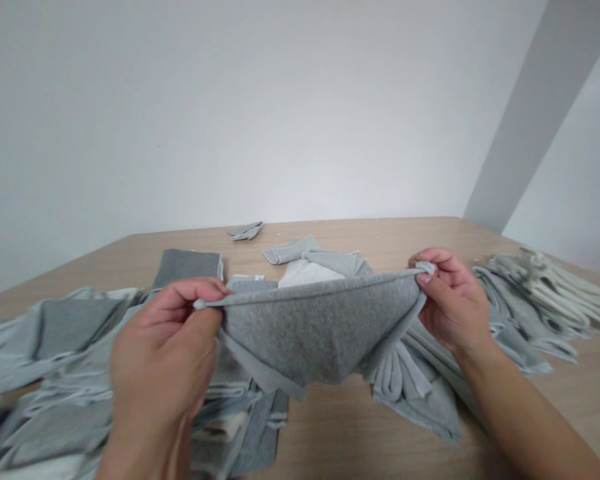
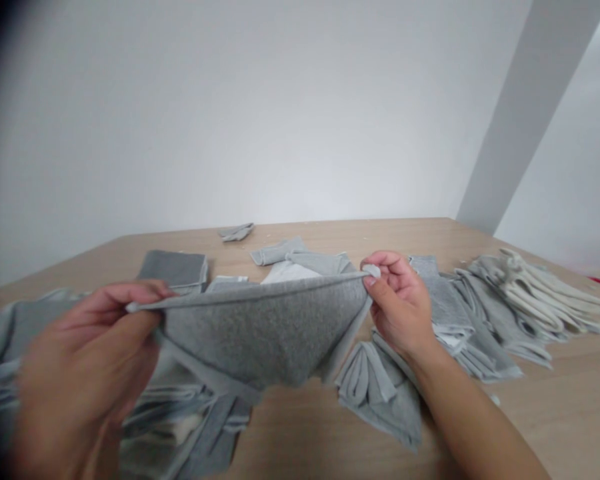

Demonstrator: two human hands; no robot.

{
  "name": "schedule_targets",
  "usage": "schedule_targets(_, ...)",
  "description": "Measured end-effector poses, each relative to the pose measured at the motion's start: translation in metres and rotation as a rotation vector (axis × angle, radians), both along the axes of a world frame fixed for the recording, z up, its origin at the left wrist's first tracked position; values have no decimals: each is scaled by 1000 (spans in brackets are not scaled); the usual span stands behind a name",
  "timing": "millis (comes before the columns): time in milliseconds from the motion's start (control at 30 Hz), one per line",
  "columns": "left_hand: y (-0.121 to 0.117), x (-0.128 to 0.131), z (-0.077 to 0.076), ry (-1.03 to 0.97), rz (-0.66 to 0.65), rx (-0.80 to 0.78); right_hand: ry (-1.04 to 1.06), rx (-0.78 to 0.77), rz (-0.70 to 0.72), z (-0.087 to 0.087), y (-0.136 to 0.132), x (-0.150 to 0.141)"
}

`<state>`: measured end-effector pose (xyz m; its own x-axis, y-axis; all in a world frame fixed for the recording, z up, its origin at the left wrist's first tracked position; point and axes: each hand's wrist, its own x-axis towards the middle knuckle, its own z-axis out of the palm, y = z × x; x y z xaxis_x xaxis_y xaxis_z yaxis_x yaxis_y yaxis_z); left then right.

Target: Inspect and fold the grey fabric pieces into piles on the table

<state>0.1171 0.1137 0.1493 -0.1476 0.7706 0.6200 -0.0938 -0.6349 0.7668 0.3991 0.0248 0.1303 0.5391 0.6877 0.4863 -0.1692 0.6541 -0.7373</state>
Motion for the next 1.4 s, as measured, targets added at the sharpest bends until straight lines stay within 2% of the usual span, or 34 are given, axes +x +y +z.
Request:
schedule_targets(100, -2, 2, 3, -176, -212, 21, -38, -15, 15, 0, -2, 0)
schedule_targets(167, -4, 5, 5, -212, -285, 5, -65, -27, -3, -2, -2, 0)
schedule_targets(233, -7, 8, 6, -222, -281, -56, -74, -23, -29, -3, 0, 1)
schedule_targets(300, -8, 12, 6, -212, -225, -142, -53, -30, -34, -5, 2, 1)
schedule_targets(400, -11, 18, 6, -106, -159, -265, 4, -109, -29, -7, 4, -2)
schedule_targets(500, -14, 22, 6, 27, -147, -365, 42, -211, -50, -7, 6, -7)
schedule_targets(667, -20, 25, 2, 264, -332, -556, -23, -445, 49, -12, 15, 0)
schedule_targets(767, -20, 29, -5, 451, -354, -530, -103, -513, -8, -19, 24, 16)
schedule_targets(900, -20, 36, -12, 699, -295, -350, -216, -500, -104, -30, 36, 37)
schedule_targets(967, -22, 40, -14, 749, -264, -284, -272, -480, -112, -34, 41, 44)
schedule_targets(1100, -30, 47, -15, 713, -202, -280, -319, -448, -172, -31, 48, 47)
schedule_targets(1200, -35, 50, -18, 657, -186, -363, -370, -419, -199, -22, 54, 43)
schedule_targets(1300, -33, 48, -23, 527, -180, -432, -383, -380, -165, -13, 60, 39)
schedule_targets(1400, -29, 43, -23, 361, -142, -428, -331, -320, -141, -9, 58, 33)
